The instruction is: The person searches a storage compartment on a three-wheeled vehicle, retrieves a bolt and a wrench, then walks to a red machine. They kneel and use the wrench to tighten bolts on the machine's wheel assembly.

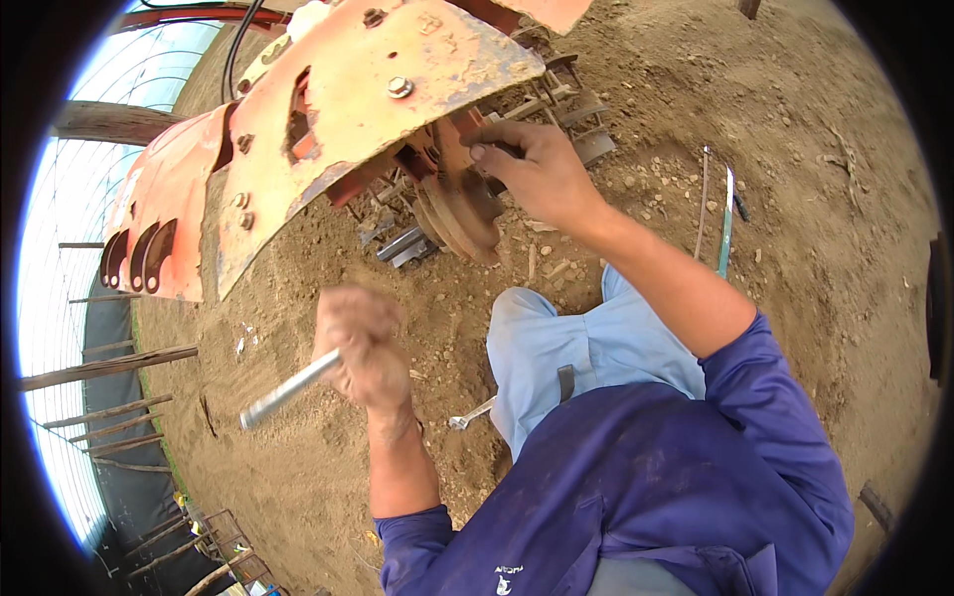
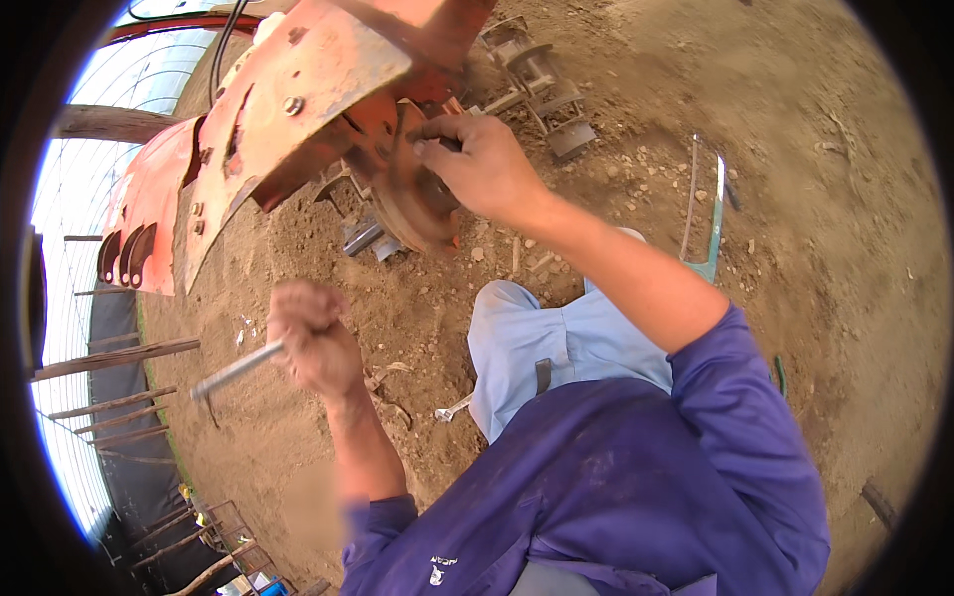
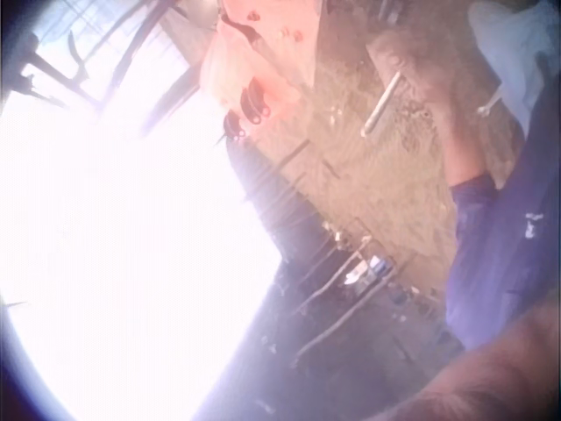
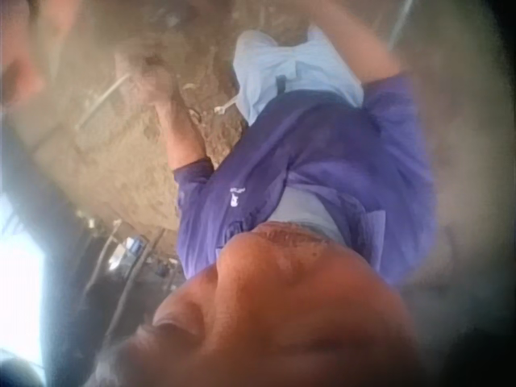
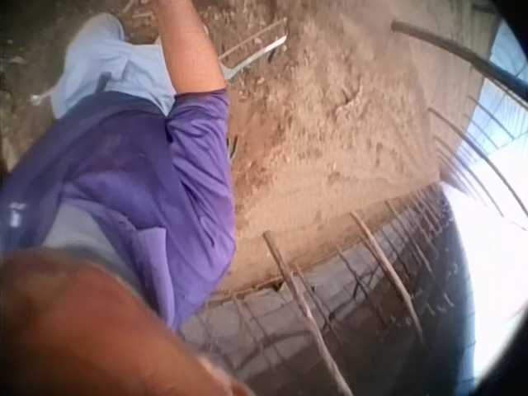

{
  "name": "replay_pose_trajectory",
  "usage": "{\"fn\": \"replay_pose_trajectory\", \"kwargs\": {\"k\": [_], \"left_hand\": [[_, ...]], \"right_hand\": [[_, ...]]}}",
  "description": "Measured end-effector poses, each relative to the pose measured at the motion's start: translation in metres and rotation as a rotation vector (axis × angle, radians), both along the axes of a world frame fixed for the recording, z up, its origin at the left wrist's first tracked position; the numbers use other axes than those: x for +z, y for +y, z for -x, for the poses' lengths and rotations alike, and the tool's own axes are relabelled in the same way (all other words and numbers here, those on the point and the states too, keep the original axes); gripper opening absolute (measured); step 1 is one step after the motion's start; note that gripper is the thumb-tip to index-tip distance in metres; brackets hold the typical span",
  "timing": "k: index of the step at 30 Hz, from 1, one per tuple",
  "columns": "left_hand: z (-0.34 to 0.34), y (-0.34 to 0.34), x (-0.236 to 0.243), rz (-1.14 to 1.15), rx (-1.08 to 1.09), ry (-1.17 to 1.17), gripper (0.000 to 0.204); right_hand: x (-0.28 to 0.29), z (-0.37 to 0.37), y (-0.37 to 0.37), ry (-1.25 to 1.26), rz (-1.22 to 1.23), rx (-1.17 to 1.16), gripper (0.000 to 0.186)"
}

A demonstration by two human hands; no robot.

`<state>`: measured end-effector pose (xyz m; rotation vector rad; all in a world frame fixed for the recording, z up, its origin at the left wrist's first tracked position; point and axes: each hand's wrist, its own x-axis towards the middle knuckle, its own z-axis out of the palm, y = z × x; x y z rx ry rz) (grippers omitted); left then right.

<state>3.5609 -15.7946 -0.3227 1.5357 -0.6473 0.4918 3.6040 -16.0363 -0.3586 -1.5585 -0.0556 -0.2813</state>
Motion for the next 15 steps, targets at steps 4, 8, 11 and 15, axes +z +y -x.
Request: {"fn": "replay_pose_trajectory", "kwargs": {"k": [4,8,11,15], "left_hand": [[-0.005,-0.013,0.003,-0.093,0.157,0.154,0.038],[-0.001,-0.002,0.007,-0.172,0.198,-0.138,0.036],[0.004,0.017,0.035,-0.433,0.384,-0.385,0.030],[0.005,0.019,0.119,-0.653,0.302,-0.673,0.025]], "right_hand": [[-0.003,-0.029,-0.004,-0.005,0.061,0.084,0.027],[-0.011,-0.039,0.012,-0.228,0.198,0.010,0.027],[-0.014,-0.048,0.006,-0.076,0.189,0.126,0.030],[-0.015,-0.057,0.006,-0.087,0.173,0.186,0.030]]}}
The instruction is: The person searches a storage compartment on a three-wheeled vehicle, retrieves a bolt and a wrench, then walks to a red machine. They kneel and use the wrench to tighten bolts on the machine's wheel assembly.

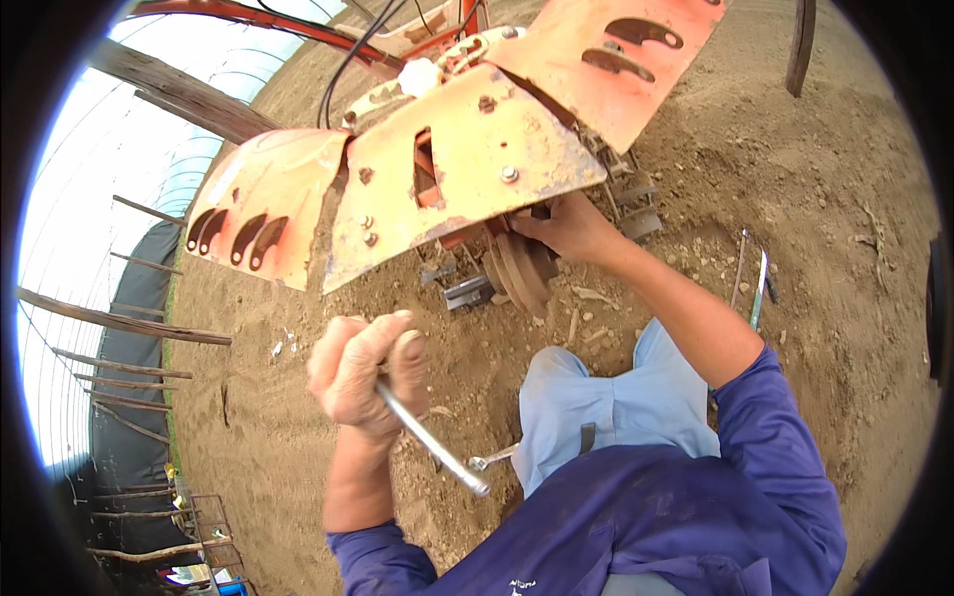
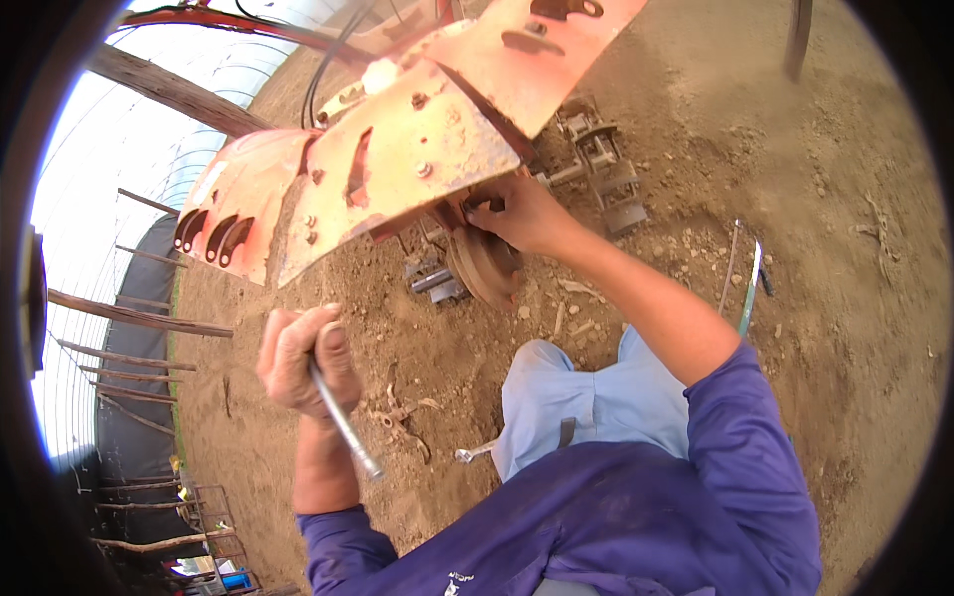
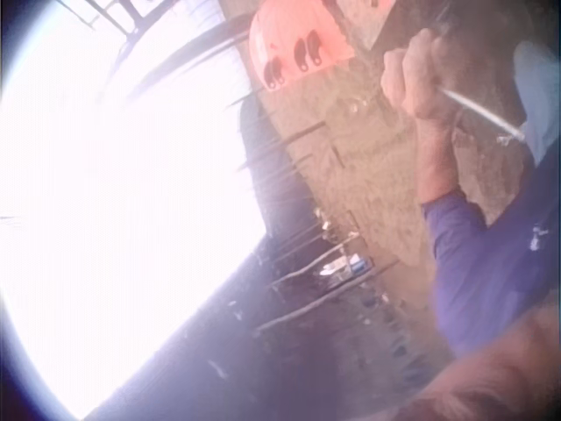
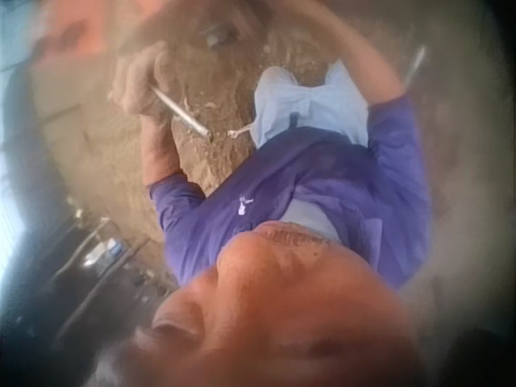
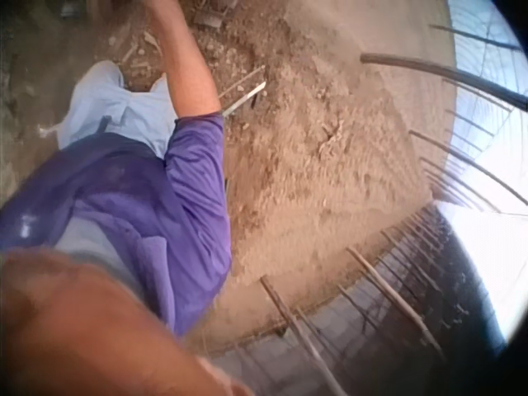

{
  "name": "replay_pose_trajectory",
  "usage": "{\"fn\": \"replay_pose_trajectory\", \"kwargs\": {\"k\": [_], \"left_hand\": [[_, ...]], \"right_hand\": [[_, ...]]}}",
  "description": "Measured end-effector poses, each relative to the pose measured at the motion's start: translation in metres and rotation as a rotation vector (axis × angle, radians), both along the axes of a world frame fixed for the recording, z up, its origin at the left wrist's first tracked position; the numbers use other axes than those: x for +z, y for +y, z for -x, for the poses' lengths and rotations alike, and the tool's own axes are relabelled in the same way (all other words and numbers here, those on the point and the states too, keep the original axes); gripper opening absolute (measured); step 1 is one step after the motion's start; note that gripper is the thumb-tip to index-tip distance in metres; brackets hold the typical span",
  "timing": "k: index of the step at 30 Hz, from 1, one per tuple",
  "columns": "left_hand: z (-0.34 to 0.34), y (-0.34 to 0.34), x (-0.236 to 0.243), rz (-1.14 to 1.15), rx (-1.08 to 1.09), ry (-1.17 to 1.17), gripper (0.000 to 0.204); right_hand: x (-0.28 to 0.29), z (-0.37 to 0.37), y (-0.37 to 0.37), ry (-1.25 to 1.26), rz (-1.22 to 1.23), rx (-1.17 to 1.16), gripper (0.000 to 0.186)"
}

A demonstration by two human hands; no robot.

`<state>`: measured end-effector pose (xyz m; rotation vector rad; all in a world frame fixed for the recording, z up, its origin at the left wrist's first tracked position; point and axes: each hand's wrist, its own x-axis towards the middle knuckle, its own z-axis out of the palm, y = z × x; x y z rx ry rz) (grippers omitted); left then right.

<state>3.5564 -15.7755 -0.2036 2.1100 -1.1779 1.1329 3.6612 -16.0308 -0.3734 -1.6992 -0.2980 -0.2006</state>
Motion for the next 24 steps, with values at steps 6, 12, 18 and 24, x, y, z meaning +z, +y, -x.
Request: {"fn": "replay_pose_trajectory", "kwargs": {"k": [6,12,18,24], "left_hand": [[-0.042,-0.046,0.133,-0.333,0.258,0.230,0.026],[-0.196,-0.088,0.132,-0.635,0.242,0.385,0.040],[-0.317,-0.095,0.074,-0.791,0.221,0.512,0.049],[-0.339,-0.101,0.050,-0.926,0.045,0.300,0.052]], "right_hand": [[0.004,-0.005,-0.001,-0.188,-0.252,-0.056,0.037],[-0.006,-0.007,0.001,-0.195,-0.085,-0.047,0.029],[-0.017,-0.012,-0.004,-0.176,-0.092,-0.030,0.029],[-0.008,-0.011,-0.004,-0.206,-0.040,-0.036,0.026]]}}
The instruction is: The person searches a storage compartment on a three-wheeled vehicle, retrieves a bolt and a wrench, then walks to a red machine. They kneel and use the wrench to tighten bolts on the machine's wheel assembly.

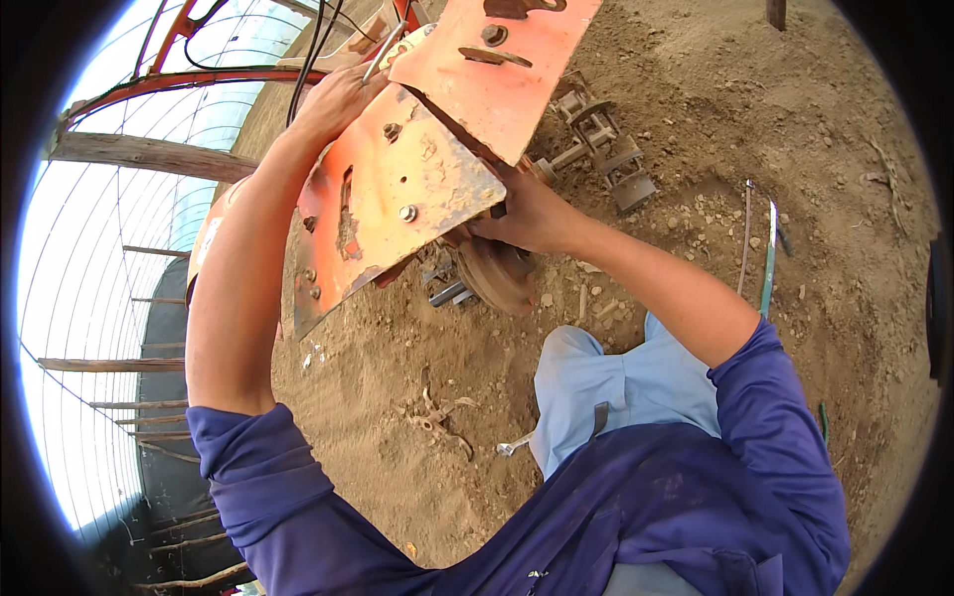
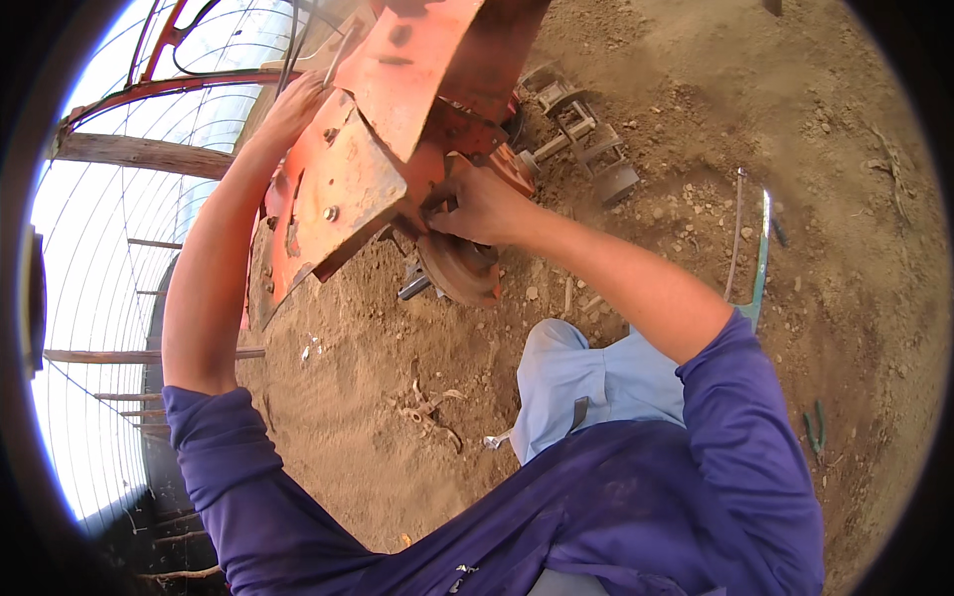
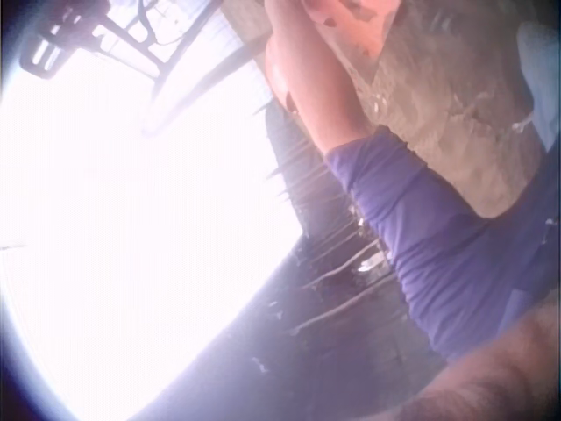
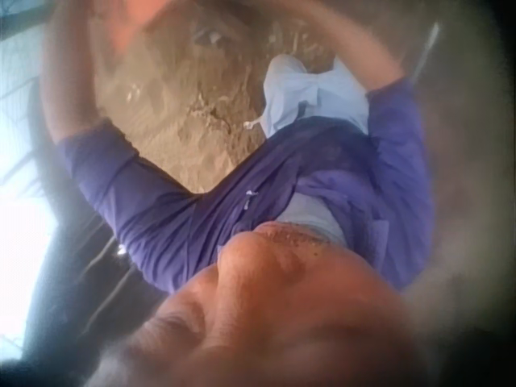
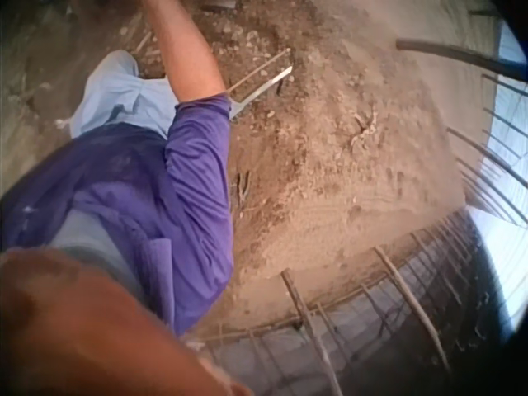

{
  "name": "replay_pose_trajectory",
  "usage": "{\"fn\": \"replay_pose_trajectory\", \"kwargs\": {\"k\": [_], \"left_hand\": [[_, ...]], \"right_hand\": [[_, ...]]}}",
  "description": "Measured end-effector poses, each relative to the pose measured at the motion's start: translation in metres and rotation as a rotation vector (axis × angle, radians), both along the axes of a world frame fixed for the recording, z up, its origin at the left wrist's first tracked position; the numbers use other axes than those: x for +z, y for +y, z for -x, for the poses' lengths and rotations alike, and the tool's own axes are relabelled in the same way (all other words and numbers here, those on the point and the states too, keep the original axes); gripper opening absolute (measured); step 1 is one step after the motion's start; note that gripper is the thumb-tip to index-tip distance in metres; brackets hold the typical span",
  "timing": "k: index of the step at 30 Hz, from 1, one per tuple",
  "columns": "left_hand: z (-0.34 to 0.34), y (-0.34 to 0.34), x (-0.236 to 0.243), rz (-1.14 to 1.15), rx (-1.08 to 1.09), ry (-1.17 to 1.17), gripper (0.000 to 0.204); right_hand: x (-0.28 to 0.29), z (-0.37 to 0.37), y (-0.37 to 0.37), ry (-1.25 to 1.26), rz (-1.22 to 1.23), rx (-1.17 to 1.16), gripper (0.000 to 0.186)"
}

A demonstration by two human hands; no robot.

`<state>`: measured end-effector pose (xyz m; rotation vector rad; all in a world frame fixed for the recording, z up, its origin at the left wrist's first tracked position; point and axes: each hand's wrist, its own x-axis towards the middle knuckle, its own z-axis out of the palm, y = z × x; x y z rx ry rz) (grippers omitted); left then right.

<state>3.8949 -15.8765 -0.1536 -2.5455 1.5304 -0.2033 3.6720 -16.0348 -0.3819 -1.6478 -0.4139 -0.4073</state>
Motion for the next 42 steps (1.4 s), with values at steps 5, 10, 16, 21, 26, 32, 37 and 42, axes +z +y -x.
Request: {"fn": "replay_pose_trajectory", "kwargs": {"k": [5,10,16,21,26,32,37,42], "left_hand": [[-0.002,-0.006,-0.003,-0.079,0.081,-0.023,0.044],[0.012,-0.007,-0.001,-0.018,-0.072,0.020,0.037],[0.010,-0.018,0.006,0.010,0.092,0.057,0.043],[-0.020,0.024,0.009,0.032,-0.103,0.183,0.040],[0.025,-0.014,0.016,0.120,-0.081,0.187,0.036],[0.020,-0.005,0.011,0.162,-0.002,0.153,0.039],[0.026,-0.010,0.013,0.017,-0.133,0.077,0.036],[0.022,-0.013,0.018,0.026,-0.071,0.137,0.034]], "right_hand": [[0.002,-0.007,-0.004,0.060,0.003,0.064,0.023],[-0.002,-0.011,0.001,-0.093,0.010,-0.037,0.018],[0.000,-0.010,0.003,-0.344,0.195,-0.181,0.018],[-0.018,-0.029,0.008,-0.443,0.263,-0.141,0.015],[-0.001,-0.029,0.004,-0.384,0.323,-0.181,0.018],[-0.006,-0.031,-0.004,-0.348,0.256,-0.111,0.021],[-0.008,-0.037,0.006,-0.390,0.203,-0.153,0.021],[-0.021,-0.045,0.005,-0.377,0.128,-0.129,0.024]]}}
